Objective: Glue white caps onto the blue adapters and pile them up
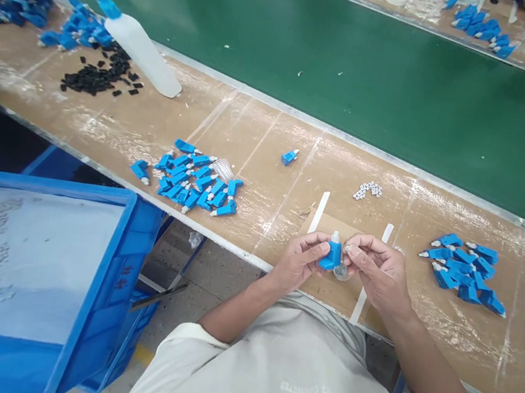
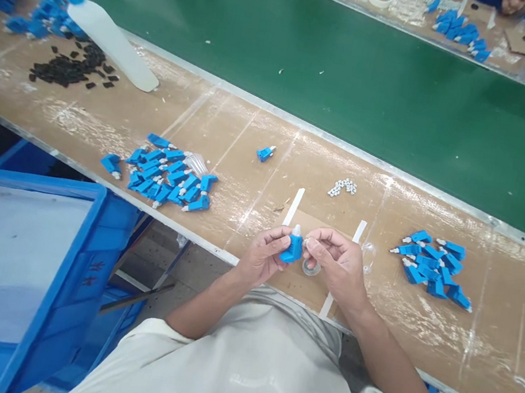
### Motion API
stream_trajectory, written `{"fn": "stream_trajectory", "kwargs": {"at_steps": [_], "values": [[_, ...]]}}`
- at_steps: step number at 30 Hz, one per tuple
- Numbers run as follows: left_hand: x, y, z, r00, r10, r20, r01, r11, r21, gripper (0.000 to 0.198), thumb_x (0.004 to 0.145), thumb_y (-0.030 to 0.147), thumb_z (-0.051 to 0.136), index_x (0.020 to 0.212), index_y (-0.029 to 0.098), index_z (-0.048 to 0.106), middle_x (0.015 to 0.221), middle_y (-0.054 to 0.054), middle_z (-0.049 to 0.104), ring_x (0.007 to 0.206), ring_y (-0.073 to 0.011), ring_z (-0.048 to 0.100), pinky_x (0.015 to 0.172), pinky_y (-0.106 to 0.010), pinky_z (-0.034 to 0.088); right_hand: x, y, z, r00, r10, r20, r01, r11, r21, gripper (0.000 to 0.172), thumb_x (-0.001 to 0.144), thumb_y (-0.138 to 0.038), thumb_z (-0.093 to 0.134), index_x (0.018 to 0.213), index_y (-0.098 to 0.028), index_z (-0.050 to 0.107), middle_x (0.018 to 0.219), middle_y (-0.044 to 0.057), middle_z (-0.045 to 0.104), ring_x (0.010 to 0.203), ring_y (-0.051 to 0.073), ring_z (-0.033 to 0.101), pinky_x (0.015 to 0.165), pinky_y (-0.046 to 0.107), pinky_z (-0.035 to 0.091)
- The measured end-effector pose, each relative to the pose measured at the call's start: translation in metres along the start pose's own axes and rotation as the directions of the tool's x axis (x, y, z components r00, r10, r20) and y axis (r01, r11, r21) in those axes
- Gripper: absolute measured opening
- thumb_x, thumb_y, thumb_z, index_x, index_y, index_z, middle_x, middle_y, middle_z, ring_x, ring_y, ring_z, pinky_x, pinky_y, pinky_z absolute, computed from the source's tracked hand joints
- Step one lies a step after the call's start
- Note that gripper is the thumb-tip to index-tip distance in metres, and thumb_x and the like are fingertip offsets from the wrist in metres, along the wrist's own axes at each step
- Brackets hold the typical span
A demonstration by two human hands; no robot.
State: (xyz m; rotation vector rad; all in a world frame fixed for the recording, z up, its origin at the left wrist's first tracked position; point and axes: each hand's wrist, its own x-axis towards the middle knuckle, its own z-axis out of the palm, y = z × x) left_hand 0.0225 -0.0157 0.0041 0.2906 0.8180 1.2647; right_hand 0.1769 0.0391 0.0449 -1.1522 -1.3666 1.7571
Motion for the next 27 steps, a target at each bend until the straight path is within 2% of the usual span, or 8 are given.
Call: {"fn": "stream_trajectory", "kwargs": {"at_steps": [2, 4, 7, 9, 13, 17, 22, 27], "values": [[-0.001, 0.002, 0.001, 0.998, -0.055, 0.016, 0.055, 0.998, -0.016, 0.052, 0.060, 0.055, 0.091, 0.078, 0.013, 0.066, 0.058, 0.003, 0.059, 0.044, -0.0056, 0.052, 0.037, -0.015, 0.036, -0.001, 0.001, 0.000, 0.999, -0.046, -0.002, 0.046, 0.998, -0.032, 0.039, 0.078, -0.056, 0.083, 0.082, -0.019, 0.073, 0.065, 0.001, 0.065, 0.054, 0.012, 0.058, 0.049, 0.025, 0.050], [-0.002, 0.006, 0.004, 0.990, -0.140, 0.021, 0.141, 0.988, -0.057, 0.049, 0.058, 0.051, 0.092, 0.071, 0.013, 0.063, 0.056, 0.003, 0.059, 0.041, -0.0045, 0.049, 0.035, -0.014, 0.034, -0.002, 0.000, 0.000, 0.988, -0.156, 0.004, 0.156, 0.983, -0.095, 0.035, 0.082, -0.054, 0.080, 0.082, -0.019, 0.073, 0.071, 0.002, 0.066, 0.057, 0.013, 0.058, 0.051, 0.026, 0.049], [-0.004, 0.016, 0.011, 0.962, -0.275, 0.005, 0.273, 0.955, -0.115, 0.040, 0.062, 0.039, 0.090, 0.067, 0.013, 0.060, 0.055, 0.002, 0.059, 0.040, -0.0028, 0.046, 0.034, -0.011, 0.035, -0.002, -0.001, -0.001, 0.921, -0.386, 0.040, 0.384, 0.889, -0.251, 0.026, 0.088, -0.047, 0.076, 0.084, -0.021, 0.075, 0.077, 0.005, 0.066, 0.065, 0.015, 0.059, 0.056, 0.030, 0.049], [-0.006, 0.022, 0.015, 0.938, -0.347, -0.013, 0.343, 0.931, -0.124, 0.033, 0.069, 0.032, 0.086, 0.066, 0.013, 0.059, 0.055, 0.001, 0.061, 0.040, -0.0025, 0.046, 0.034, -0.010, 0.035, -0.001, -0.002, -0.003, 0.875, -0.476, 0.086, 0.476, 0.817, -0.327, 0.021, 0.092, -0.042, 0.073, 0.085, -0.022, 0.076, 0.076, 0.005, 0.065, 0.069, 0.017, 0.058, 0.059, 0.031, 0.047], [-0.008, 0.025, 0.016, 0.915, -0.404, -0.014, 0.398, 0.906, -0.142, 0.028, 0.076, 0.027, 0.082, 0.067, 0.013, 0.060, 0.054, 0.001, 0.061, 0.039, -0.0027, 0.047, 0.035, -0.010, 0.038, 0.002, -0.002, -0.007, 0.841, -0.510, 0.179, 0.539, 0.765, -0.353, 0.015, 0.095, -0.035, 0.069, 0.088, -0.024, 0.076, 0.073, 0.003, 0.063, 0.067, 0.017, 0.056, 0.060, 0.032, 0.045], [-0.006, 0.020, 0.011, 0.902, -0.431, 0.015, 0.428, 0.891, -0.152, 0.027, 0.080, 0.029, 0.081, 0.070, 0.012, 0.062, 0.055, 0.000, 0.061, 0.039, -0.0029, 0.048, 0.035, -0.009, 0.037, 0.003, -0.004, -0.012, 0.833, -0.502, 0.234, 0.552, 0.722, -0.417, 0.018, 0.095, -0.038, 0.068, 0.085, -0.026, 0.077, 0.072, 0.005, 0.064, 0.066, 0.019, 0.056, 0.061, 0.034, 0.046], [-0.003, 0.017, 0.005, 0.889, -0.454, 0.064, 0.458, 0.871, -0.177, 0.028, 0.081, 0.029, 0.082, 0.071, 0.011, 0.064, 0.056, 0.000, 0.061, 0.041, -0.0027, 0.050, 0.038, -0.009, 0.039, 0.002, -0.009, -0.018, 0.829, -0.469, 0.305, 0.555, 0.623, -0.551, 0.022, 0.097, -0.040, 0.064, 0.086, -0.027, 0.077, 0.076, 0.008, 0.068, 0.070, 0.022, 0.061, 0.062, 0.038, 0.048], [0.000, 0.015, -0.001, 0.852, -0.509, 0.123, 0.524, 0.828, -0.198, 0.024, 0.084, 0.026, 0.079, 0.074, 0.009, 0.066, 0.058, -0.001, 0.062, 0.042, -0.0017, 0.050, 0.038, -0.007, 0.037, 0.003, -0.011, -0.023, 0.787, -0.489, 0.376, 0.609, 0.524, -0.595, 0.022, 0.097, -0.037, 0.063, 0.086, -0.026, 0.078, 0.078, 0.008, 0.069, 0.069, 0.021, 0.063, 0.062, 0.035, 0.050]]}}
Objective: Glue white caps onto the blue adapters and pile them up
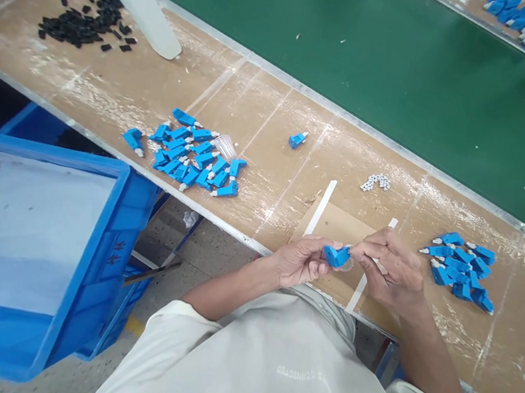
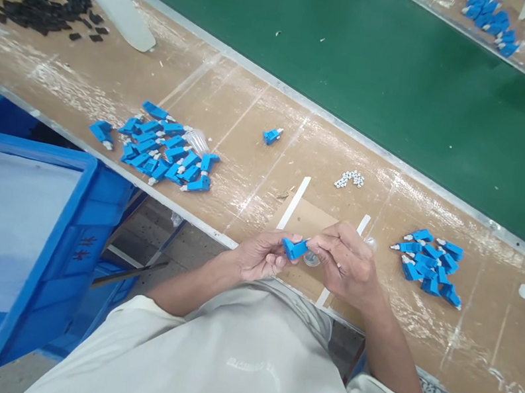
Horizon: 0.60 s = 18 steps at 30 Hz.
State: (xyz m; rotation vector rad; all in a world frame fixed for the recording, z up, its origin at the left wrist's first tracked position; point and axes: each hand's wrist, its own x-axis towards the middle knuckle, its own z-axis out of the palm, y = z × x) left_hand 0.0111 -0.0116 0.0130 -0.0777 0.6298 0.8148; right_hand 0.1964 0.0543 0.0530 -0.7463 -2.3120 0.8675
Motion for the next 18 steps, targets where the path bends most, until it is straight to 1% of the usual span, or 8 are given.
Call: {"fn": "stream_trajectory", "kwargs": {"at_steps": [3, 8, 10, 12, 14, 15, 16, 18], "values": [[0.003, -0.001, -0.003, 1.000, -0.009, 0.017, 0.010, 1.000, -0.012, 0.020, 0.085, 0.022, 0.077, 0.075, 0.008, 0.067, 0.059, -0.002, 0.062, 0.043, -0.0017, 0.051, 0.039, -0.007, 0.037, 0.001, 0.002, -0.003, 0.999, -0.030, 0.018, 0.031, 0.999, -0.015, 0.016, 0.095, -0.032, 0.066, 0.087, -0.027, 0.079, 0.076, 0.008, 0.069, 0.069, 0.020, 0.063, 0.062, 0.034, 0.050], [0.006, -0.004, -0.005, 0.998, 0.055, 0.001, -0.055, 0.998, 0.036, 0.019, 0.079, 0.021, 0.080, 0.073, 0.009, 0.066, 0.061, -0.001, 0.063, 0.045, -0.0021, 0.051, 0.042, -0.009, 0.041, 0.002, 0.002, -0.008, 0.998, -0.033, 0.062, 0.032, 0.999, 0.023, 0.014, 0.092, -0.025, 0.069, 0.090, -0.029, 0.082, 0.077, 0.007, 0.071, 0.068, 0.020, 0.064, 0.060, 0.034, 0.051], [0.004, -0.005, -0.003, 0.992, 0.123, 0.014, -0.124, 0.988, 0.092, 0.027, 0.074, 0.028, 0.085, 0.072, 0.010, 0.065, 0.061, -0.001, 0.063, 0.046, -0.0030, 0.053, 0.043, -0.011, 0.042, -0.001, 0.000, -0.008, 0.999, 0.030, 0.016, -0.031, 0.997, 0.065, 0.009, 0.089, -0.029, 0.074, 0.085, -0.029, 0.082, 0.075, 0.008, 0.071, 0.067, 0.021, 0.064, 0.058, 0.035, 0.052], [-0.001, -0.005, 0.000, 0.973, 0.228, 0.047, -0.233, 0.956, 0.180, 0.038, 0.068, 0.041, 0.090, 0.072, 0.011, 0.066, 0.061, 0.000, 0.064, 0.047, -0.0049, 0.055, 0.043, -0.014, 0.044, -0.006, -0.002, -0.006, 0.980, 0.158, -0.124, -0.137, 0.977, 0.162, 0.005, 0.084, -0.033, 0.080, 0.082, -0.028, 0.082, 0.073, 0.007, 0.069, 0.062, 0.020, 0.061, 0.053, 0.035, 0.053], [-0.006, -0.005, 0.004, 0.938, 0.336, 0.081, -0.345, 0.898, 0.271, 0.049, 0.063, 0.053, 0.091, 0.076, 0.013, 0.068, 0.060, 0.000, 0.064, 0.047, -0.0075, 0.058, 0.043, -0.017, 0.045, -0.011, -0.004, -0.002, 0.916, 0.342, -0.208, -0.256, 0.901, 0.349, 0.012, 0.080, -0.038, 0.084, 0.085, -0.027, 0.081, 0.074, 0.005, 0.066, 0.056, 0.017, 0.058, 0.043, 0.031, 0.049], [-0.008, -0.005, 0.006, 0.919, 0.383, 0.090, -0.391, 0.867, 0.308, 0.052, 0.061, 0.058, 0.091, 0.078, 0.013, 0.069, 0.060, 0.001, 0.065, 0.047, -0.0085, 0.058, 0.043, -0.019, 0.046, -0.014, -0.004, 0.001, 0.883, 0.433, -0.181, -0.313, 0.831, 0.459, 0.018, 0.079, -0.041, 0.085, 0.088, -0.026, 0.082, 0.076, 0.005, 0.064, 0.054, 0.015, 0.057, 0.038, 0.028, 0.046], [-0.010, -0.005, 0.008, 0.901, 0.423, 0.096, -0.429, 0.837, 0.338, 0.053, 0.061, 0.060, 0.090, 0.079, 0.014, 0.070, 0.060, 0.001, 0.065, 0.047, -0.0091, 0.058, 0.043, -0.020, 0.046, -0.016, -0.004, 0.004, 0.857, 0.504, -0.111, -0.365, 0.744, 0.560, 0.026, 0.077, -0.046, 0.086, 0.092, -0.025, 0.082, 0.077, 0.004, 0.064, 0.052, 0.014, 0.056, 0.033, 0.026, 0.042], [-0.010, -0.006, 0.010, 0.876, 0.471, 0.105, -0.472, 0.792, 0.388, 0.053, 0.063, 0.061, 0.089, 0.080, 0.014, 0.072, 0.060, 0.001, 0.065, 0.048, -0.0093, 0.058, 0.043, -0.021, 0.045, -0.019, -0.003, 0.012, 0.813, 0.580, 0.062, -0.452, 0.559, 0.695, 0.043, 0.070, -0.055, 0.088, 0.098, -0.024, 0.082, 0.079, 0.004, 0.063, 0.053, 0.013, 0.055, 0.030, 0.021, 0.036]]}}
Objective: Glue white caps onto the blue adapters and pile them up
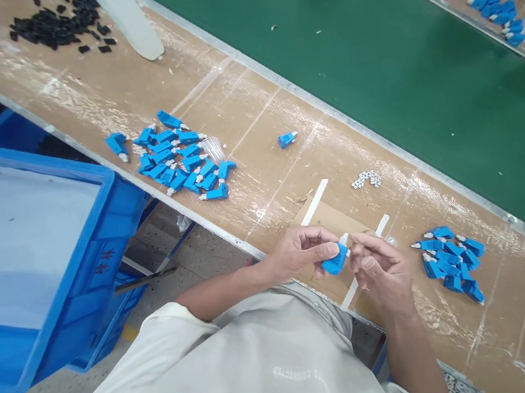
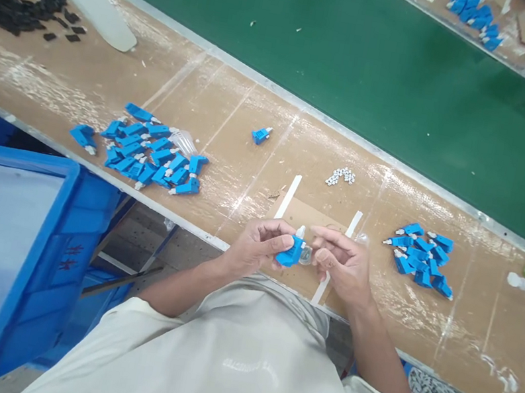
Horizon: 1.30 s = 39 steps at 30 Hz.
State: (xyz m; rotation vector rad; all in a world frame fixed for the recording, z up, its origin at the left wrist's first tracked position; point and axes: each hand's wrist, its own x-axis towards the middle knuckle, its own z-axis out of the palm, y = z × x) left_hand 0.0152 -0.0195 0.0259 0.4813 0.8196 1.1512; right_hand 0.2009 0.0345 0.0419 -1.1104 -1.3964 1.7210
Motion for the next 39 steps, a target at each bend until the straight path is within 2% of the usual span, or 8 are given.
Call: {"fn": "stream_trajectory", "kwargs": {"at_steps": [15, 18, 22, 27, 30, 33, 36, 39], "values": [[0.003, 0.004, -0.004, 0.986, 0.160, -0.037, -0.146, 0.958, 0.245, 0.042, 0.072, 0.055, 0.085, 0.079, 0.016, 0.071, 0.064, -0.002, 0.068, 0.055, -0.0125, 0.061, 0.055, -0.025, 0.047, 0.004, 0.009, 0.019, 0.980, 0.196, 0.038, -0.199, 0.949, 0.244, 0.048, 0.061, -0.055, 0.093, 0.092, -0.020, 0.081, 0.070, 0.001, 0.061, 0.048, 0.009, 0.047, 0.030, 0.020, 0.029], [0.033, 0.046, -0.037, 0.904, 0.371, -0.214, -0.159, 0.754, 0.637, 0.023, 0.078, 0.037, 0.081, 0.084, 0.017, 0.072, 0.075, -0.003, 0.072, 0.070, -0.0160, 0.068, 0.069, -0.028, 0.050, 0.004, 0.006, 0.007, 0.983, 0.183, 0.001, -0.181, 0.970, 0.160, 0.053, 0.070, -0.061, 0.086, 0.104, -0.020, 0.081, 0.075, 0.004, 0.065, 0.054, 0.011, 0.053, 0.032, 0.020, 0.031], [0.085, 0.119, -0.092, 0.722, 0.617, -0.312, 0.311, 0.114, 0.944, 0.012, 0.088, 0.023, 0.062, 0.087, 0.013, 0.068, 0.092, -0.008, 0.075, 0.100, -0.0204, 0.069, 0.089, -0.032, 0.045, 0.003, 0.008, -0.015, 0.996, 0.052, -0.072, -0.060, 0.992, -0.115, 0.041, 0.076, -0.057, 0.082, 0.095, -0.021, 0.083, 0.073, 0.003, 0.067, 0.052, 0.011, 0.052, 0.041, 0.024, 0.040], [0.097, 0.155, -0.103, 0.767, 0.540, -0.346, 0.364, 0.077, 0.928, 0.027, 0.090, 0.029, 0.055, 0.069, 0.014, 0.063, 0.073, -0.002, 0.068, 0.103, -0.0210, 0.069, 0.087, -0.029, 0.043, 0.000, 0.009, -0.065, 0.937, -0.243, -0.253, 0.019, 0.755, -0.655, 0.024, 0.085, -0.042, 0.072, 0.095, -0.023, 0.083, 0.082, 0.005, 0.074, 0.068, 0.020, 0.064, 0.063, 0.034, 0.052], [0.073, 0.150, -0.089, 0.656, 0.682, -0.323, 0.311, 0.146, 0.939, 0.020, 0.092, 0.030, 0.055, 0.088, 0.015, 0.069, 0.089, -0.006, 0.074, 0.106, -0.0272, 0.068, 0.095, -0.041, 0.046, -0.009, 0.006, -0.117, 0.826, -0.437, -0.357, -0.095, 0.517, -0.851, 0.020, 0.088, -0.036, 0.067, 0.095, -0.024, 0.082, 0.087, 0.008, 0.075, 0.069, 0.023, 0.063, 0.070, 0.039, 0.053], [0.045, 0.130, -0.069, 0.769, 0.606, -0.206, -0.020, 0.344, 0.939, 0.042, 0.091, 0.054, 0.061, 0.108, 0.017, 0.071, 0.093, -0.004, 0.076, 0.090, -0.0276, 0.070, 0.088, -0.045, 0.054, -0.013, 0.001, -0.167, 0.790, -0.497, -0.359, -0.217, 0.322, -0.922, 0.023, 0.091, -0.030, 0.060, 0.095, -0.023, 0.082, 0.090, 0.013, 0.072, 0.078, 0.028, 0.064, 0.074, 0.043, 0.052], [0.026, 0.098, -0.040, 0.921, 0.390, -0.019, -0.169, 0.442, 0.881, 0.050, 0.084, 0.062, 0.069, 0.107, 0.018, 0.075, 0.097, -0.007, 0.077, 0.080, -0.0231, 0.070, 0.079, -0.040, 0.058, -0.001, -0.002, -0.193, 0.875, -0.439, -0.207, -0.101, 0.253, -0.962, 0.025, 0.091, -0.023, 0.057, 0.096, -0.021, 0.082, 0.097, 0.014, 0.071, 0.092, 0.030, 0.064, 0.082, 0.044, 0.052], [0.018, 0.068, -0.012, 0.962, 0.231, 0.143, -0.242, 0.490, 0.837, 0.044, 0.087, 0.058, 0.068, 0.105, 0.019, 0.077, 0.103, -0.010, 0.077, 0.086, -0.0218, 0.072, 0.079, -0.035, 0.058, 0.023, -0.002, -0.200, 0.944, -0.330, -0.008, 0.083, 0.261, -0.962, 0.029, 0.089, -0.016, 0.055, 0.101, -0.022, 0.081, 0.108, 0.012, 0.070, 0.100, 0.027, 0.064, 0.089, 0.041, 0.052]]}}
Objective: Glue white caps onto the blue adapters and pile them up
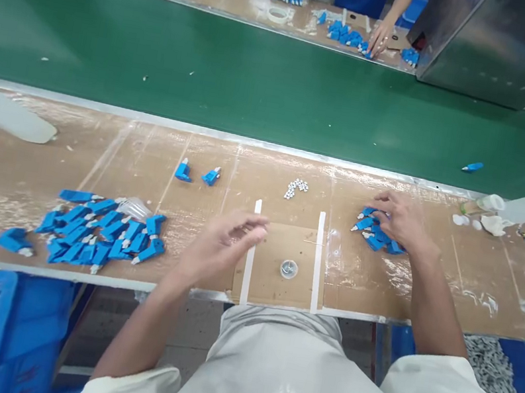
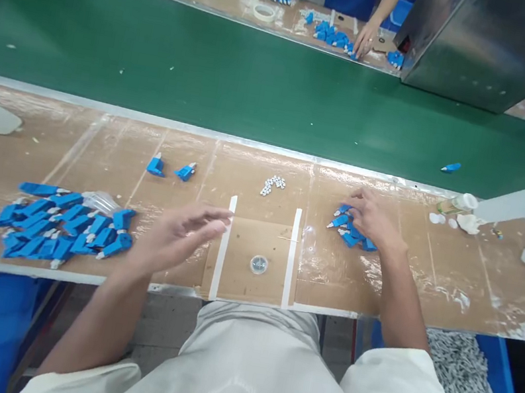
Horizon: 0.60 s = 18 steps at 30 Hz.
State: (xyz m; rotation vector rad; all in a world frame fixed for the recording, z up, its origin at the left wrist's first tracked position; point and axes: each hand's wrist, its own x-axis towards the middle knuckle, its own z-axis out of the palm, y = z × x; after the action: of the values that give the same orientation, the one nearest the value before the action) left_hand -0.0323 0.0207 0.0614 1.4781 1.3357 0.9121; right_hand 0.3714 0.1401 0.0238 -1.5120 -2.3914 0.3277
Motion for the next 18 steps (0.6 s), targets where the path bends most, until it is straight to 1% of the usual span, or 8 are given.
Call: {"fn": "stream_trajectory", "kwargs": {"at_steps": [2, 4, 6, 8, 11, 13, 15, 18], "values": [[-0.003, 0.003, 0.017, 0.995, 0.034, 0.096, -0.030, 0.999, -0.043, 0.039, 0.090, 0.053, 0.066, 0.105, 0.019, 0.078, 0.103, -0.011, 0.077, 0.090, -0.0218, 0.072, 0.080, -0.033, 0.058, 0.013, 0.002, 0.005, 0.994, -0.044, 0.102, 0.046, 0.999, -0.016, 0.030, 0.088, -0.015, 0.056, 0.101, -0.023, 0.082, 0.104, 0.011, 0.071, 0.099, 0.026, 0.063, 0.091, 0.041, 0.052], [-0.005, 0.005, 0.025, 0.985, 0.049, 0.163, -0.037, 0.996, -0.077, 0.037, 0.093, 0.051, 0.064, 0.108, 0.020, 0.078, 0.105, -0.010, 0.077, 0.094, -0.0220, 0.072, 0.080, -0.032, 0.058, 0.022, 0.002, 0.007, 0.986, -0.047, 0.159, 0.061, 0.995, -0.079, 0.028, 0.087, -0.016, 0.057, 0.098, -0.022, 0.082, 0.095, 0.011, 0.070, 0.097, 0.027, 0.062, 0.091, 0.042, 0.052], [-0.007, 0.005, 0.028, 0.979, 0.042, 0.201, -0.022, 0.995, -0.098, 0.035, 0.094, 0.049, 0.064, 0.110, 0.021, 0.077, 0.106, -0.010, 0.076, 0.096, -0.0217, 0.072, 0.081, -0.032, 0.058, 0.024, -0.002, 0.005, 0.991, -0.033, 0.130, 0.048, 0.993, -0.109, 0.025, 0.088, -0.019, 0.057, 0.095, -0.022, 0.081, 0.091, 0.011, 0.070, 0.095, 0.029, 0.062, 0.088, 0.044, 0.053], [-0.007, 0.006, 0.031, 0.978, 0.026, 0.208, 0.001, 0.992, -0.126, 0.034, 0.095, 0.048, 0.064, 0.110, 0.020, 0.077, 0.107, -0.009, 0.076, 0.094, -0.0209, 0.072, 0.083, -0.033, 0.058, 0.018, -0.015, 0.003, 1.000, -0.008, 0.007, 0.008, 0.999, -0.045, 0.022, 0.091, -0.024, 0.059, 0.097, -0.022, 0.079, 0.092, 0.011, 0.071, 0.092, 0.029, 0.064, 0.084, 0.045, 0.055], [-0.003, 0.007, 0.042, 0.986, 0.007, 0.168, 0.030, 0.975, -0.222, 0.038, 0.094, 0.048, 0.066, 0.115, 0.018, 0.076, 0.109, -0.011, 0.076, 0.093, -0.0204, 0.072, 0.087, -0.034, 0.058, 0.001, -0.056, 0.004, 0.984, 0.033, -0.178, 0.004, 0.980, 0.201, 0.022, 0.092, -0.034, 0.067, 0.108, -0.024, 0.076, 0.097, 0.008, 0.075, 0.087, 0.026, 0.070, 0.080, 0.043, 0.059], [0.001, 0.007, 0.056, 0.991, 0.005, 0.131, 0.038, 0.944, -0.328, 0.047, 0.090, 0.047, 0.072, 0.126, 0.018, 0.072, 0.112, -0.013, 0.075, 0.096, -0.0208, 0.072, 0.087, -0.034, 0.058, -0.012, -0.095, 0.010, 0.977, 0.022, -0.211, 0.055, 0.933, 0.355, 0.028, 0.089, -0.039, 0.073, 0.113, -0.024, 0.074, 0.099, 0.007, 0.077, 0.081, 0.023, 0.072, 0.076, 0.040, 0.061], [0.006, 0.005, 0.071, 0.995, 0.006, 0.102, 0.041, 0.893, -0.449, 0.056, 0.085, 0.047, 0.078, 0.133, 0.019, 0.069, 0.115, -0.012, 0.074, 0.097, -0.0209, 0.072, 0.086, -0.032, 0.059, -0.022, -0.133, 0.017, 0.968, 0.015, -0.251, 0.100, 0.894, 0.437, 0.029, 0.088, -0.039, 0.077, 0.112, -0.023, 0.072, 0.100, 0.006, 0.078, 0.079, 0.021, 0.073, 0.076, 0.038, 0.063], [0.009, -0.001, 0.086, 1.000, 0.013, 0.017, 0.000, 0.807, -0.591, 0.047, 0.080, 0.046, 0.083, 0.120, 0.022, 0.076, 0.114, -0.008, 0.071, 0.098, -0.0199, 0.071, 0.087, -0.030, 0.059, -0.028, -0.173, 0.026, 0.954, -0.013, -0.301, 0.167, 0.855, 0.492, 0.024, 0.088, -0.036, 0.078, 0.107, -0.024, 0.070, 0.097, 0.006, 0.077, 0.083, 0.021, 0.073, 0.079, 0.036, 0.063]]}}
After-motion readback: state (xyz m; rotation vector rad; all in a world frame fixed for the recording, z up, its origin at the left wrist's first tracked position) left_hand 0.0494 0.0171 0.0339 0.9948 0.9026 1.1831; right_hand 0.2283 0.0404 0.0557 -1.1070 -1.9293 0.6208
